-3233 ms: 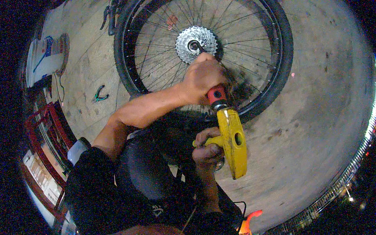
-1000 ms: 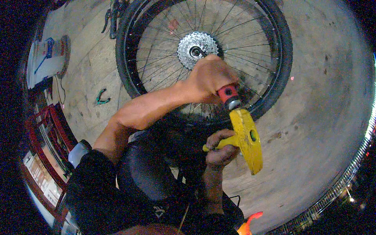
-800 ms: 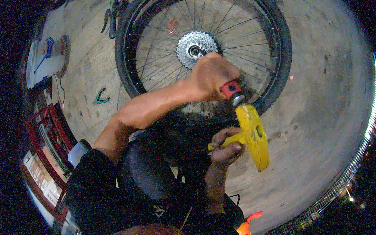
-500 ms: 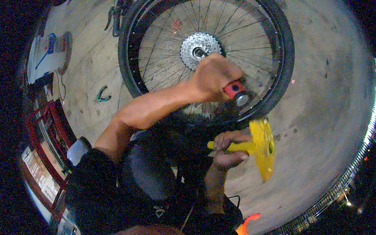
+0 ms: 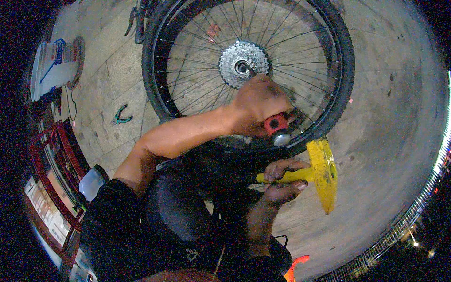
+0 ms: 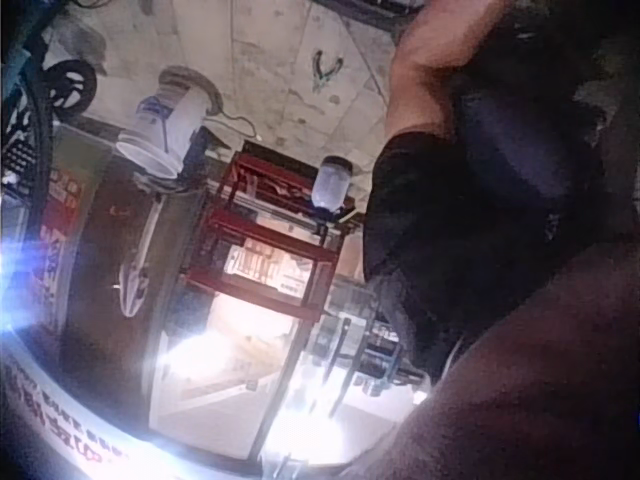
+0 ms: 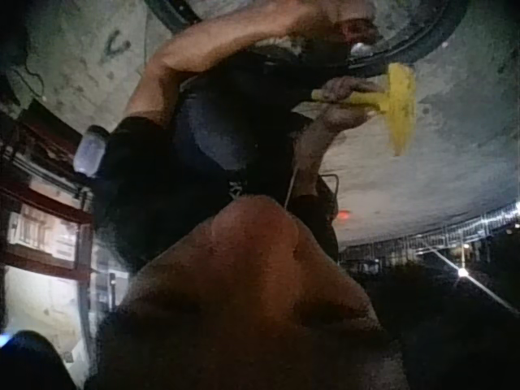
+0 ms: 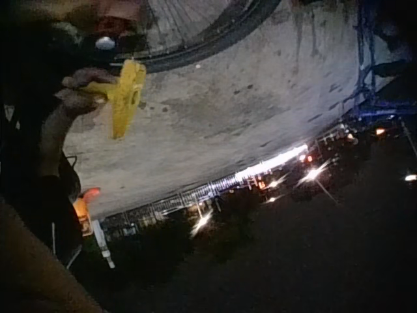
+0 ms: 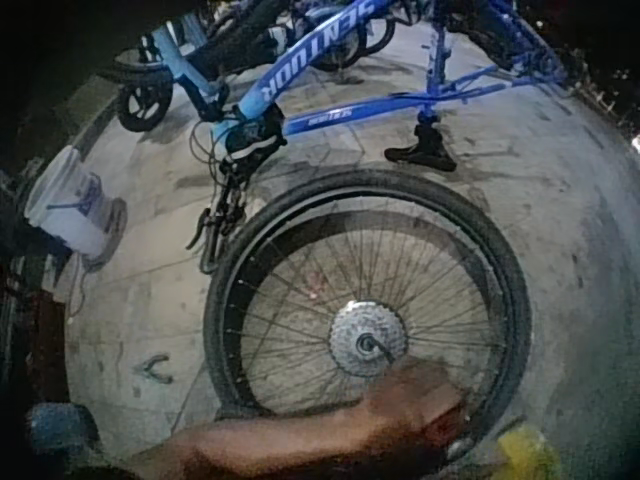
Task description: The person uses a red-handled punch and a yellow hammer to repeatedly tap the center of a bicycle wheel hub. The person rotates the wheel slightly between strikes to access different areas of the hub.
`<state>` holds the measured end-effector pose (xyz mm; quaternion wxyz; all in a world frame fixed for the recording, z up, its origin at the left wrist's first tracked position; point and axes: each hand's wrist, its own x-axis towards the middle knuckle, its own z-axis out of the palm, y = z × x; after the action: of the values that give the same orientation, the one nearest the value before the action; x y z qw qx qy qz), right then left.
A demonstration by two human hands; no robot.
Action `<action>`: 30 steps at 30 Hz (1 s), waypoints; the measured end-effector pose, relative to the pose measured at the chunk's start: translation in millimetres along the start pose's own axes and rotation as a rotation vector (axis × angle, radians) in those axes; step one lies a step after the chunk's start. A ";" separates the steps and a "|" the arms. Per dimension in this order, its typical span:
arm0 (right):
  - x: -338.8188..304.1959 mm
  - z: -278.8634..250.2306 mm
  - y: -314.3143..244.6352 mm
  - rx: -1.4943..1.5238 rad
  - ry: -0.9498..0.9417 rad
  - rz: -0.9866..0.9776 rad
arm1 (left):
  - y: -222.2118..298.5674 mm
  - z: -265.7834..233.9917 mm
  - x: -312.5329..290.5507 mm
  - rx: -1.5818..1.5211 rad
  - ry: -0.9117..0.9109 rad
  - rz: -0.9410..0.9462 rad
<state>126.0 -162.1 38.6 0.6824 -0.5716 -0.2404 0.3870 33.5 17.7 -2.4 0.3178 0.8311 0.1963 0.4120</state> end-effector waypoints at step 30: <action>8.3 6.6 -13.6 0.057 -0.109 -0.017 | -65.2 -89.9 -14.5 -1.094 0.768 -0.558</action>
<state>129.2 -152.2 52.3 0.6877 -0.5280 -0.2707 0.4184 -51.9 89.1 -14.3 0.6900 0.2686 0.2646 0.6179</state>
